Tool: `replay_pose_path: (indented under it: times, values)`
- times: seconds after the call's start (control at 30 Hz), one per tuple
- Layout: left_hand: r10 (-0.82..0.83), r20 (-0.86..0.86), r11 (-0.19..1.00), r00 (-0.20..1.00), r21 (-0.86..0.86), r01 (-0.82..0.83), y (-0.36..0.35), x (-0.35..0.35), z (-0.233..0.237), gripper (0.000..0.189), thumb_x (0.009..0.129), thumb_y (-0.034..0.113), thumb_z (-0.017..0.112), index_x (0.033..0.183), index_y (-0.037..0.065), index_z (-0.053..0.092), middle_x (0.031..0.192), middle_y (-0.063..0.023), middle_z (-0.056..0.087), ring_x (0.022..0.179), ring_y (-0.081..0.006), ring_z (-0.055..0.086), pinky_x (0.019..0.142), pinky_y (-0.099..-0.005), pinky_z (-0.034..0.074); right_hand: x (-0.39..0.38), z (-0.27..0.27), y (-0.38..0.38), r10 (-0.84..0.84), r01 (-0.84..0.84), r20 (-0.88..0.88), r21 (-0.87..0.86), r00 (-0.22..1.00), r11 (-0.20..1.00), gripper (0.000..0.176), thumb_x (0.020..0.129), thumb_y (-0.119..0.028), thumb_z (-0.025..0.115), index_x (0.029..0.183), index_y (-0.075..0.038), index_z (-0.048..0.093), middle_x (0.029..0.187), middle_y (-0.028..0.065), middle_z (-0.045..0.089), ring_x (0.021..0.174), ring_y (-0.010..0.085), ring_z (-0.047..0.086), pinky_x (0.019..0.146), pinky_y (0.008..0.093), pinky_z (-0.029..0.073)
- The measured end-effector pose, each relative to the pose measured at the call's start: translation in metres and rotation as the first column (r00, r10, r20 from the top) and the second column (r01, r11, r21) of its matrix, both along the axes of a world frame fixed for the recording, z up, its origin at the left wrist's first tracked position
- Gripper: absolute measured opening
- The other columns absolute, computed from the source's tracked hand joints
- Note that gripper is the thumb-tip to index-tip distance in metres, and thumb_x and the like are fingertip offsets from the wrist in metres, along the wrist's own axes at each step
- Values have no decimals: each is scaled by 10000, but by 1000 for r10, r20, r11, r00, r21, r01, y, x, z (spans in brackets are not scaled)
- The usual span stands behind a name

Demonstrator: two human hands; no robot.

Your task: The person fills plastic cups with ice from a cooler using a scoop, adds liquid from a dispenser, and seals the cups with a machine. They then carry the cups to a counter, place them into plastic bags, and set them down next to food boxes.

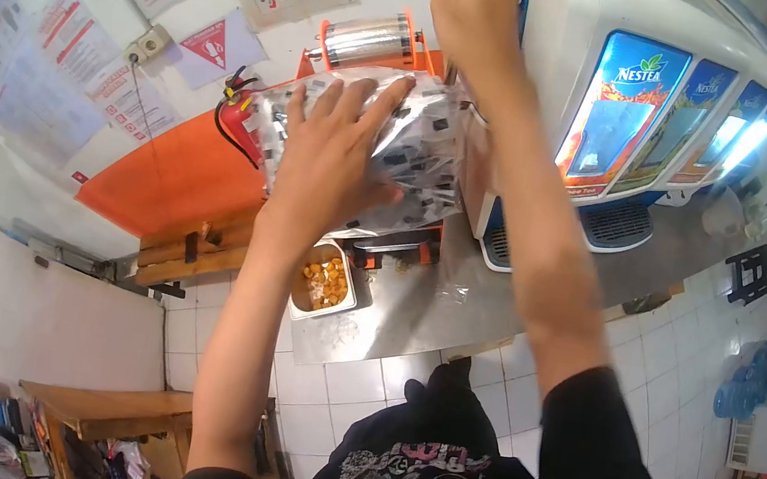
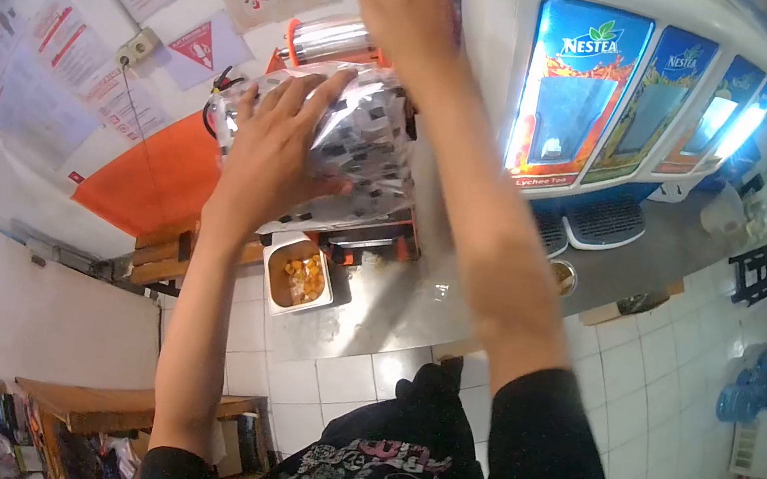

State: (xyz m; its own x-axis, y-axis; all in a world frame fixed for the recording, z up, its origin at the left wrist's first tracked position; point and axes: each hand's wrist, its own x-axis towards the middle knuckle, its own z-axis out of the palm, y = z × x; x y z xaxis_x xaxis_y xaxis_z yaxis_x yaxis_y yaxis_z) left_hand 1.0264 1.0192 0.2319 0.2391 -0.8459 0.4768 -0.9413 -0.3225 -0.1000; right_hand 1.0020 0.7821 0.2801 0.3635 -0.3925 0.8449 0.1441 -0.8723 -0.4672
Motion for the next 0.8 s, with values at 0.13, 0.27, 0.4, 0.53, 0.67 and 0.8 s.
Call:
replay_pose_path:
  times: [0.13,0.27,0.4,0.53,0.67,0.8]
  values:
    - [-70,-75,996,995,-56,66,12,0,6,1218,609,336,1005,1645,233,372,1574,-122,498,1512,-369,416,1259,-658,250,29,-2,3,-663,439,-53,-709,747,552,461,1063,-147,517,1424,140,525,1456,417,473,1213,517,595,1113,515,479]
    - [-312,-35,896,949,-343,282,63,-26,-5,894,692,256,979,1476,134,568,1492,-169,587,1461,-408,499,1222,-619,321,-23,12,50,-421,306,-167,-463,892,832,474,1058,-338,605,1333,47,640,1376,298,611,1231,444,629,1056,490,506]
    - [-307,-730,826,610,-523,-210,102,-79,-236,194,903,112,826,1008,27,688,1031,-136,722,899,-234,689,869,-364,552,-36,34,81,167,-483,-828,-137,535,865,818,939,-548,739,1496,21,553,1560,261,502,1414,414,521,1194,423,417]
    - [-329,-936,787,-122,-200,-583,75,-51,-421,336,1030,156,699,1311,-11,623,1164,-106,718,1007,-186,705,888,-331,575,24,-3,54,262,-612,-941,81,212,787,1340,636,-609,951,1641,16,321,1625,288,439,1503,390,452,1246,399,371]
    - [-529,-717,728,-453,-110,-677,44,-18,-434,567,1038,120,631,1547,-26,426,1342,-119,665,1167,-213,666,1008,-372,550,4,-10,85,169,-525,-913,-56,371,849,1249,635,-339,1002,1655,-59,339,1609,265,456,1493,401,451,1239,438,371]
    - [-684,-495,662,-536,-112,-741,28,-5,-407,657,988,6,573,1598,-53,337,1449,-150,612,1312,-264,618,1130,-422,496,-41,-67,148,-198,-192,-589,-532,784,825,983,820,-180,836,1671,-199,344,1582,270,458,1457,520,431,1192,672,310]
